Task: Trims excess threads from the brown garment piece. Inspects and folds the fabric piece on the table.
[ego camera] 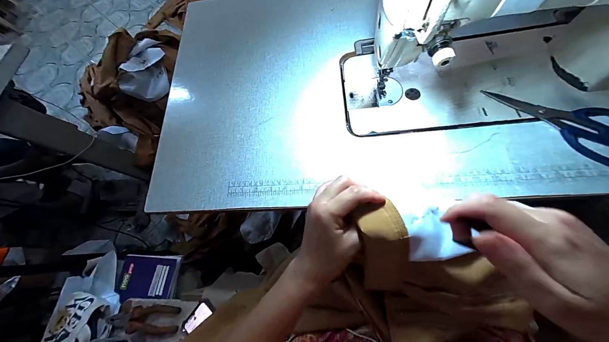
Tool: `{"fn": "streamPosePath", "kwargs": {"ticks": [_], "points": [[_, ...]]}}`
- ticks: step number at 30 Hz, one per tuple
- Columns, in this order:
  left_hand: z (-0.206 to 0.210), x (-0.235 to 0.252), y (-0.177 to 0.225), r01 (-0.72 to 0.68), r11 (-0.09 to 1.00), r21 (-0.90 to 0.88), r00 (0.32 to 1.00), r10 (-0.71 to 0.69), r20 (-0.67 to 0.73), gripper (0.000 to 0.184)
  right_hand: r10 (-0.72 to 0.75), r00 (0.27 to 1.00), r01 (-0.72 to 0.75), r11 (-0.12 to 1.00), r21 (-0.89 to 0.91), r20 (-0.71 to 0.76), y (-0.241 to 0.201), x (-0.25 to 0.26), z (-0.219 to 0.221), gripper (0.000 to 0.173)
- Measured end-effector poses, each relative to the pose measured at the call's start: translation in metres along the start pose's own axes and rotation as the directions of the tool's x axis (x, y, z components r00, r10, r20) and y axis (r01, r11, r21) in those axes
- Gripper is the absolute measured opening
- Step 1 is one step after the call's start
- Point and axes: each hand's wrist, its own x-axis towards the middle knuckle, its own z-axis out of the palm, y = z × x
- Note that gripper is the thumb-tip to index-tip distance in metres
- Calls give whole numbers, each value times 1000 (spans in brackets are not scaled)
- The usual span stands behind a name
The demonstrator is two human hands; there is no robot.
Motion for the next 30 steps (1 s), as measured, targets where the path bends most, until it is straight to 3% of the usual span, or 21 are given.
{"fn": "streamPosePath", "kwargs": {"ticks": [2, 4, 11, 18, 21, 23, 24, 26, 30], "points": [[2, -1, 2, -17, 1000, -3, 1000, 17, -4, 15, -16, 991, -12, 977, -213, -130, 0, 10, 13, 43], [2, -2, 4, -33, 999, -2, 999, 33, -11, 15, -32, 990, -17, 943, -332, -141, -3, 15, 22, 40], [3, -5, 9, -54, 998, 12, 998, 54, -35, 15, -44, 983, -38, 900, -434, -177, -7, 22, 28, 40], [4, -7, 11, -35, 999, 29, 999, 36, -40, 15, -90, 984, 23, 919, -395, -152, -9, 22, 29, 38], [4, -8, 10, -4, 1000, 17, 999, 4, -41, 13, -69, 987, 61, 997, -53, -146, -4, 18, 27, 37], [5, -10, 10, 19, 1000, 14, 999, -18, -48, 13, -13, 994, 37, 975, 220, -109, 1, 15, 22, 47], [5, -11, 10, 27, 1000, 15, 998, -26, -52, 13, 11, 995, 14, 966, 256, -95, 3, 14, 21, 54], [7, -15, 10, 41, 999, 19, 997, -40, -63, 14, 14, 997, 0, 986, 169, -82, 7, 14, 25, 56], [12, -20, 12, 95, 995, 26, 993, -93, -72, 14, -49, 995, 41, 995, -92, -87, 7, 16, 43, 25]]}}
